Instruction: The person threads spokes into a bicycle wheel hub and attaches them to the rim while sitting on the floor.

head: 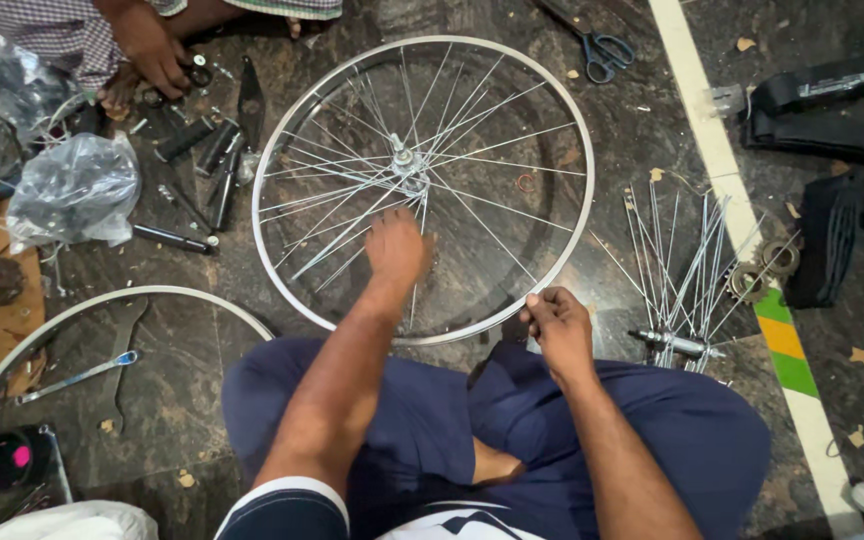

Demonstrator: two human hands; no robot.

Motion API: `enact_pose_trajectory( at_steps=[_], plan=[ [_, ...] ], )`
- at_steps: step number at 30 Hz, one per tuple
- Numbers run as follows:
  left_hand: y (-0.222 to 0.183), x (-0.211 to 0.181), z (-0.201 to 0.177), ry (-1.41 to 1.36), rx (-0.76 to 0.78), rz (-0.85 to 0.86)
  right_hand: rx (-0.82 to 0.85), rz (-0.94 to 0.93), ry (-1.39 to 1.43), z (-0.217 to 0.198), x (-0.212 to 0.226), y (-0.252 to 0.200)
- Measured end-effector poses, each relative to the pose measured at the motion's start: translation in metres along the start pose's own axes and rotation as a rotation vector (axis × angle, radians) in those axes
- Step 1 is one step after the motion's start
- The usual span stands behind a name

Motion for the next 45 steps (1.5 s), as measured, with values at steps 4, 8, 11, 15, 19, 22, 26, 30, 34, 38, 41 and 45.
enact_pose_trajectory(
  at_steps=[4,8,11,15,19,22,26,30,34,38,41,45],
  plan=[
    [-0.007,0.002,0.022,-0.015,0.077,-0.075,-0.038,0.037,-0.037,0.001,-0.001,-0.001],
    [-0.004,-0.003,0.025,0.106,-0.091,-0.046,-0.001,0.019,-0.032,0.007,0.000,-0.003],
    [-0.006,-0.001,0.029,0.103,-0.167,-0.038,0.020,0.029,-0.029,0.007,-0.002,-0.002],
    [-0.011,-0.001,0.025,0.148,-0.394,-0.024,0.024,0.049,-0.051,0.009,-0.006,-0.001],
    [0.000,0.006,0.052,0.069,-0.171,-0.058,0.025,0.047,-0.030,0.011,-0.005,-0.001],
    [-0.004,0.002,0.078,-0.070,0.110,-0.116,0.038,0.038,-0.032,0.013,-0.001,-0.004],
    [-0.023,-0.030,0.074,-0.460,0.127,-0.154,0.037,0.079,0.010,0.015,0.000,-0.006],
    [-0.033,-0.058,0.073,-0.641,0.340,-0.127,0.021,0.102,-0.032,0.015,0.000,-0.006],
    [-0.033,-0.060,0.061,-0.617,0.408,-0.074,0.033,0.088,-0.027,0.016,0.002,-0.006],
    [-0.024,-0.067,0.056,-0.689,0.361,-0.028,0.033,0.112,-0.013,0.016,-0.002,-0.006],
    [-0.026,-0.074,0.060,-0.635,0.385,-0.055,0.037,0.113,-0.007,0.015,-0.003,-0.007],
    [-0.015,-0.087,0.053,-0.773,0.352,0.065,0.033,0.087,-0.008,0.016,-0.002,-0.005]
  ],
)
Point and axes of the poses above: each hand's wrist, its own y-axis towards the middle knuckle, its own z-axis out of the palm, x = y × z, the point moved 9 cm from there along y, towards the middle knuckle, and after that the axes turned 12 degrees about y, right-handed, at the moved point
